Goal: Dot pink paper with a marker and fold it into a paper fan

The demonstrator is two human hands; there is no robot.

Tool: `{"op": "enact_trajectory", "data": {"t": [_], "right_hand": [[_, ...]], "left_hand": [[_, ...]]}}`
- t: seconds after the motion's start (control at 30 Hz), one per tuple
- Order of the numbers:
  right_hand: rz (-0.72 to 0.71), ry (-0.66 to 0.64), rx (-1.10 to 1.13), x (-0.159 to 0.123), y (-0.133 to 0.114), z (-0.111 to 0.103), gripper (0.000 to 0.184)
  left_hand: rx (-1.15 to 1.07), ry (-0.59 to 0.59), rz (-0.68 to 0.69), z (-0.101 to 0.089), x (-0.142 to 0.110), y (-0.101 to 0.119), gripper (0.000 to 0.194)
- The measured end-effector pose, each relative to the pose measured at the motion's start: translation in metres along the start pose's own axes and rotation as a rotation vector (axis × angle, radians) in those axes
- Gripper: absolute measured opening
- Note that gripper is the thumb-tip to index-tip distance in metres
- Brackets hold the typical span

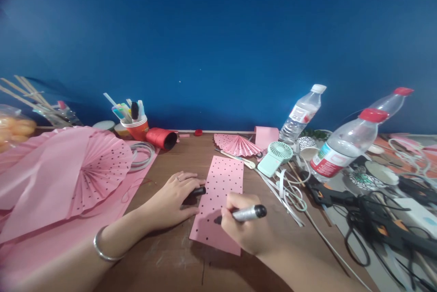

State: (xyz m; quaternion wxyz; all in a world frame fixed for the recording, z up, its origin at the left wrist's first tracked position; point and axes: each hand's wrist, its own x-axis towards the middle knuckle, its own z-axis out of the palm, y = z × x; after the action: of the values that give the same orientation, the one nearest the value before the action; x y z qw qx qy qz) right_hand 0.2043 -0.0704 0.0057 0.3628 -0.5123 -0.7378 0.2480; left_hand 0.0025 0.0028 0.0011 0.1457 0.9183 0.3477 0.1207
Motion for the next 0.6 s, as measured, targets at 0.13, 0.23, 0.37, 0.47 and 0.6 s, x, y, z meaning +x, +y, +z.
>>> {"op": "enact_trajectory", "data": {"t": [0.13, 0.23, 0.37, 0.47, 0.6], "right_hand": [[0.073, -0.059, -0.052, 0.0044, 0.0058, -0.0044, 0.025], [0.083, -0.062, -0.050, 0.0037, 0.0082, -0.0042, 0.025], [-0.010, -0.057, -0.007, -0.0010, 0.0053, -0.0070, 0.024], [-0.010, -0.146, -0.060, -0.0029, 0.0025, -0.0080, 0.025], [0.041, -0.173, -0.064, -0.0026, 0.0014, -0.0057, 0.024]], "left_hand": [[-0.002, -0.010, -0.009, 0.0003, 0.0004, -0.0011, 0.052], [-0.004, -0.013, -0.013, 0.0001, 0.0004, -0.0010, 0.051], [-0.004, -0.019, -0.013, 0.0000, 0.0006, -0.0010, 0.051], [-0.004, -0.025, -0.010, -0.0002, 0.0008, -0.0012, 0.051], [0.003, -0.020, -0.014, -0.0005, 0.0009, -0.0008, 0.051]]}}
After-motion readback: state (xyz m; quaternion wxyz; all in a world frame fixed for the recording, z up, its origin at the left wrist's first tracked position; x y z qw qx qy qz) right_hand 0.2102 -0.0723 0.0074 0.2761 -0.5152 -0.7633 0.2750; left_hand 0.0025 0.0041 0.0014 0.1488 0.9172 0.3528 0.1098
